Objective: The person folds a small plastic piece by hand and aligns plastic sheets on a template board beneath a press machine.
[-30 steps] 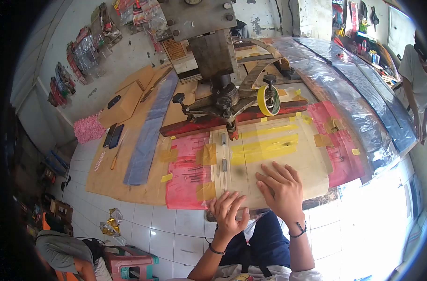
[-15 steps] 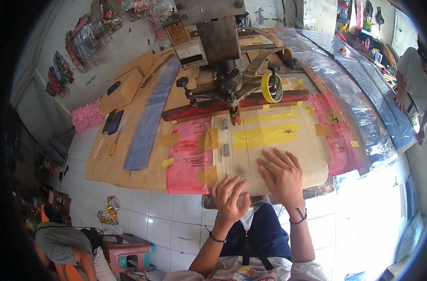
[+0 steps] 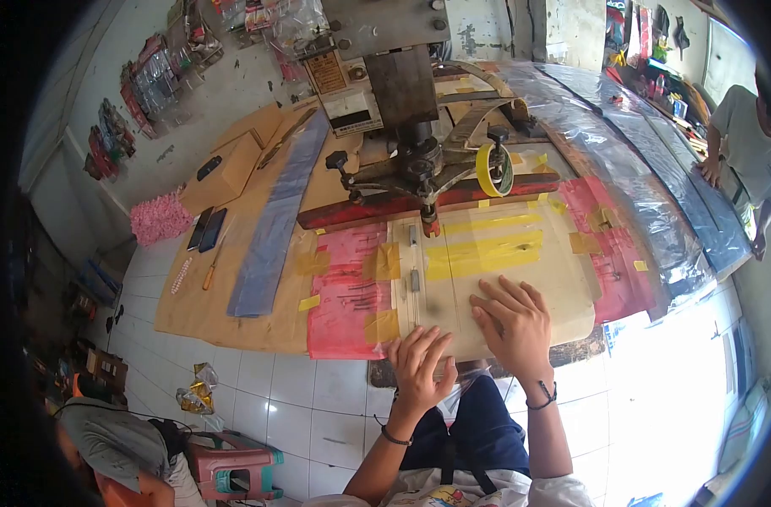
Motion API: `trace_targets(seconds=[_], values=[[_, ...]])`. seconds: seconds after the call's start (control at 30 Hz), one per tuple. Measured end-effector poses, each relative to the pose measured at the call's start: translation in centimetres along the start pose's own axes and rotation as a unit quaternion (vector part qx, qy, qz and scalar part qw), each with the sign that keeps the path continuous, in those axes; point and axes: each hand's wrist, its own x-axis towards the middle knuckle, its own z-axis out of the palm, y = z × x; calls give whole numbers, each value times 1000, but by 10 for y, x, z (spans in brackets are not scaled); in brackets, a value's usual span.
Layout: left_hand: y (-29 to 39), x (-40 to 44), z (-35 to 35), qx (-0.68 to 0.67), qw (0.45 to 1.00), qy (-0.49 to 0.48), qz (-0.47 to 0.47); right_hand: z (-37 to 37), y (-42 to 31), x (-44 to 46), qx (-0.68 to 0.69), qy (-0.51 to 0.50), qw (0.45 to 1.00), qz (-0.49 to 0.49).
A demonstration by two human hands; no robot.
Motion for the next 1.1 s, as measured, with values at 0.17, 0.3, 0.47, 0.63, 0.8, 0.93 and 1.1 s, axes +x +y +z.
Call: trace_targets(seconds=[0.17, 0.3, 0.47, 0.63, 0.8, 0.93, 1.1], values=[[-1, -3, 1, -1, 1000, -4, -1, 0, 0, 0, -3, -1, 1000, 3], [-1, -3, 2, 11, 1000, -1, 1, 1, 0, 1, -6, -3, 1000, -1], [-1, -3, 3, 10, 1000, 3, 6, 2, 1, 0, -6, -1, 1000, 3], [0, -3, 2, 16, 1000, 5, 5, 1, 0, -1, -2, 3, 1000, 2], [0, -3, 5, 20, 1000, 17, 10, 1, 2, -2, -1, 5, 1000, -4], [-3, -5, 9, 20, 999, 28, 12, 1, 2, -5, 1, 10, 1000, -9], [-1, -2, 6, 22, 999, 29, 14, 0, 5, -6, -2, 12, 1000, -18]])
